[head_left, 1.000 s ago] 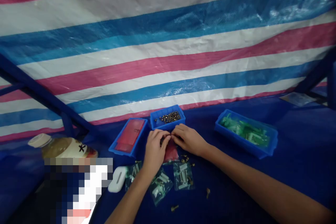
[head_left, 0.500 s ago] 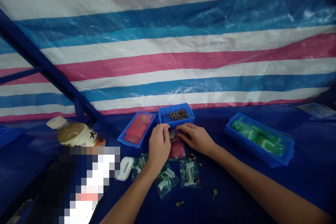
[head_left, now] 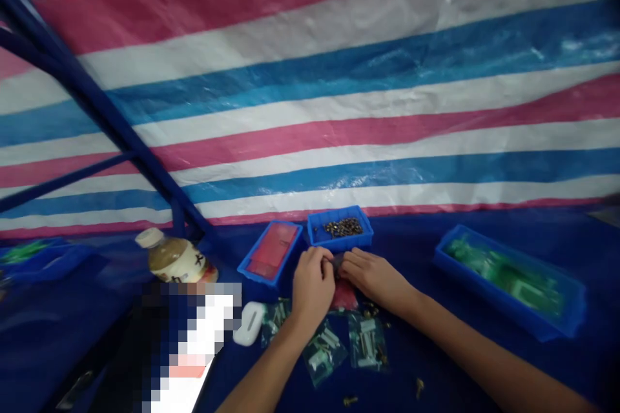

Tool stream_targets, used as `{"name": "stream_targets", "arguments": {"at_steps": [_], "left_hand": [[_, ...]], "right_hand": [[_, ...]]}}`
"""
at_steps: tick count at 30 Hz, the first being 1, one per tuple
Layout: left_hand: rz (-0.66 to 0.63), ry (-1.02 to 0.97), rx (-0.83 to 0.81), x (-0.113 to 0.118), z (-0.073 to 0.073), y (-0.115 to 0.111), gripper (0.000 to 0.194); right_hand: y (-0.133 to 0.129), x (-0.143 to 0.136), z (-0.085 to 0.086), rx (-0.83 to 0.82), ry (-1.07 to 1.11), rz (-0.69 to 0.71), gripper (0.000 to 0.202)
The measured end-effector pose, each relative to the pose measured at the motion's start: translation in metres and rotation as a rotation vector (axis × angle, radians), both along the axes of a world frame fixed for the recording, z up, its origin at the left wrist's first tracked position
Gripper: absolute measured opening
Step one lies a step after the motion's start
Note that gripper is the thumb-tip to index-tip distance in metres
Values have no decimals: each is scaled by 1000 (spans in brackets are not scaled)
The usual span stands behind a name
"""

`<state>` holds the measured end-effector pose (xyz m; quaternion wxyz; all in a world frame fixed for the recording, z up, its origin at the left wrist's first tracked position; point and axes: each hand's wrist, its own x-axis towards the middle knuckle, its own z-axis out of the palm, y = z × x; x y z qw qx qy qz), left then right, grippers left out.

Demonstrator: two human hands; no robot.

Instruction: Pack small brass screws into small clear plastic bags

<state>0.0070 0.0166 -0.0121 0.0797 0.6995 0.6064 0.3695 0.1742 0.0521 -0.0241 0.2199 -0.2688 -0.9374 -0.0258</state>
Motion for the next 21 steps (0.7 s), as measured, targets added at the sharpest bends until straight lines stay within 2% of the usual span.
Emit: {"name": "stream_targets", "arguments": {"at_steps": [3, 7, 10, 13, 21], "left_hand": [[7, 43, 0, 2, 0, -1, 19], [2, 158, -2, 3, 0, -3, 12], [-23, 191, -7, 3, 0, -3, 23], [-53, 169, -20, 2, -1, 0, 30], [-85, 39, 0, 1, -2, 2, 23]], "right_hand": [[2, -2, -5, 0, 22, -47, 14], [5, -1, -8, -101, 121, -81, 8], [5, 1, -8, -136, 171, -102, 9], [4, 1, -5, -162, 195, -110, 11], [2, 3, 3, -344, 236, -134, 21]]}}
